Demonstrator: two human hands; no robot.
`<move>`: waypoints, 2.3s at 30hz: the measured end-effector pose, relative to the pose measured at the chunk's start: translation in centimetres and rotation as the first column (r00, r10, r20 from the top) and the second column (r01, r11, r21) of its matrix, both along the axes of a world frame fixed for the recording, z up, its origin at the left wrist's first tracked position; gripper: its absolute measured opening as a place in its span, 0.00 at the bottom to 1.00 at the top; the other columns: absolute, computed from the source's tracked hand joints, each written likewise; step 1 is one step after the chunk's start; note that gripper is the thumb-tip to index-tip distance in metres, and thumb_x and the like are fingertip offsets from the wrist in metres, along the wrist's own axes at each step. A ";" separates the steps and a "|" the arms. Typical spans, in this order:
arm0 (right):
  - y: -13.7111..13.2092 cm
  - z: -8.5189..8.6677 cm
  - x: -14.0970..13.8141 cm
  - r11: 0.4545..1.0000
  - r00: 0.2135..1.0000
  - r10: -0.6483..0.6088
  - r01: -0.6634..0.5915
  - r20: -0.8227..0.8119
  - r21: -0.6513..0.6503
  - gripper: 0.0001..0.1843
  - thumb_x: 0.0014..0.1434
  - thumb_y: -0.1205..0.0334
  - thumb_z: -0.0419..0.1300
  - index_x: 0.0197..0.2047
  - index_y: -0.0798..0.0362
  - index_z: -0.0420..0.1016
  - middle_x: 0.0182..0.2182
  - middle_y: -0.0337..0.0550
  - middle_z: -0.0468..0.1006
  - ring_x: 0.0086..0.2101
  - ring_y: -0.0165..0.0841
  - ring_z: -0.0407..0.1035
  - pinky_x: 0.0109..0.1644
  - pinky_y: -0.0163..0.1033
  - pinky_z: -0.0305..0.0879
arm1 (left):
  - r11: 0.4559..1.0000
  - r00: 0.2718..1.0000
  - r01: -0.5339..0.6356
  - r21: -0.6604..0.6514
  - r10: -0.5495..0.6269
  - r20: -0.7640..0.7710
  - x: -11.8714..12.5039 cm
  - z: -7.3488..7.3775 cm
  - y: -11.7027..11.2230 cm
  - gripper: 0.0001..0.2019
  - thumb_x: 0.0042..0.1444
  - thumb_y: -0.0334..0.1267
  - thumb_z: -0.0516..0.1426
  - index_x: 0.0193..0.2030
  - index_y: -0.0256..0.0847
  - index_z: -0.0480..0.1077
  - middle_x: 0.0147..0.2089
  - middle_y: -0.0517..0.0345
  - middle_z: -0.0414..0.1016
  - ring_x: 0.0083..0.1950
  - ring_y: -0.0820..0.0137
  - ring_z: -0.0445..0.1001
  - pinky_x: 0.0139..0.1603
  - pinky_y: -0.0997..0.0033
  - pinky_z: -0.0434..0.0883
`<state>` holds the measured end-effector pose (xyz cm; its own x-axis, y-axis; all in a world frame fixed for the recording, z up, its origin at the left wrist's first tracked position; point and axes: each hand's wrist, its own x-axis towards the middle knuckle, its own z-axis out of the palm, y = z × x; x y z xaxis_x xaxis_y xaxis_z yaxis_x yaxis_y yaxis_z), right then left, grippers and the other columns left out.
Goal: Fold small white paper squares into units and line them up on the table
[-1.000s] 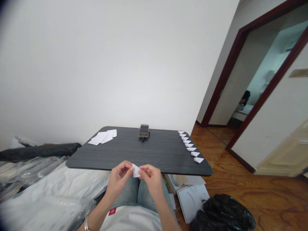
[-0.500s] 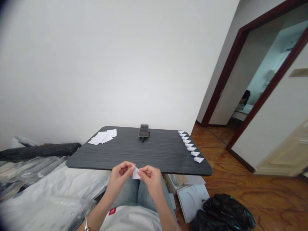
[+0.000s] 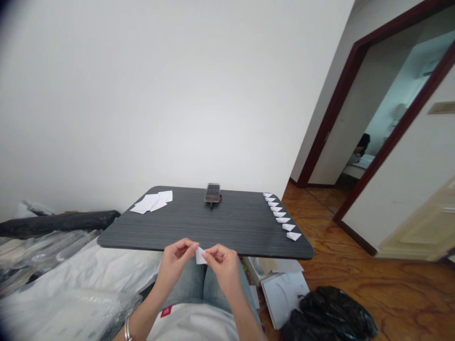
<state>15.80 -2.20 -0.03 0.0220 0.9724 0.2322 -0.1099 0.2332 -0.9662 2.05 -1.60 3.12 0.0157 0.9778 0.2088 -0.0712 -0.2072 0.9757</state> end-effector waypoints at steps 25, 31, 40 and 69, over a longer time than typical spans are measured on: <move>0.2 0.3 -0.1 0.999 0.999 -0.044 0.044 0.005 -0.002 0.12 0.50 0.54 0.63 0.24 0.55 0.73 0.19 0.38 0.74 0.22 0.31 0.67 0.27 0.33 0.63 | 0.996 0.996 0.092 -0.016 -0.093 -0.017 -0.1 -1.6 0.8 0.11 0.46 0.43 0.61 0.24 0.35 0.71 0.22 0.59 0.71 0.24 0.73 0.66 0.26 0.77 0.62; 0.6 0.4 0.0 0.994 0.992 0.075 -0.083 -0.104 -0.077 0.15 0.46 0.51 0.65 0.23 0.55 0.73 0.17 0.37 0.72 0.19 0.28 0.64 0.24 0.32 0.59 | 0.988 0.988 0.150 -0.044 -0.152 -0.035 -0.2 -1.1 0.6 0.12 0.47 0.43 0.60 0.24 0.34 0.71 0.19 0.60 0.70 0.22 0.74 0.65 0.25 0.77 0.61; 0.5 0.3 0.0 0.995 0.992 0.068 -0.075 -0.104 -0.060 0.13 0.46 0.55 0.65 0.21 0.55 0.69 0.16 0.36 0.71 0.19 0.27 0.61 0.25 0.32 0.57 | 0.975 0.979 0.201 -0.093 -0.203 -0.009 -0.3 -1.6 0.9 0.13 0.46 0.44 0.61 0.22 0.34 0.70 0.17 0.61 0.68 0.20 0.75 0.64 0.24 0.77 0.61; 0.5 0.5 0.2 0.997 0.995 0.070 -0.071 -0.073 -0.015 0.16 0.48 0.51 0.63 0.20 0.55 0.70 0.17 0.35 0.68 0.19 0.27 0.60 0.23 0.31 0.56 | 0.990 0.989 0.111 -0.085 -0.118 -0.085 0.0 -0.9 0.4 0.07 0.43 0.37 0.61 0.23 0.35 0.75 0.18 0.58 0.74 0.18 0.74 0.66 0.21 0.76 0.64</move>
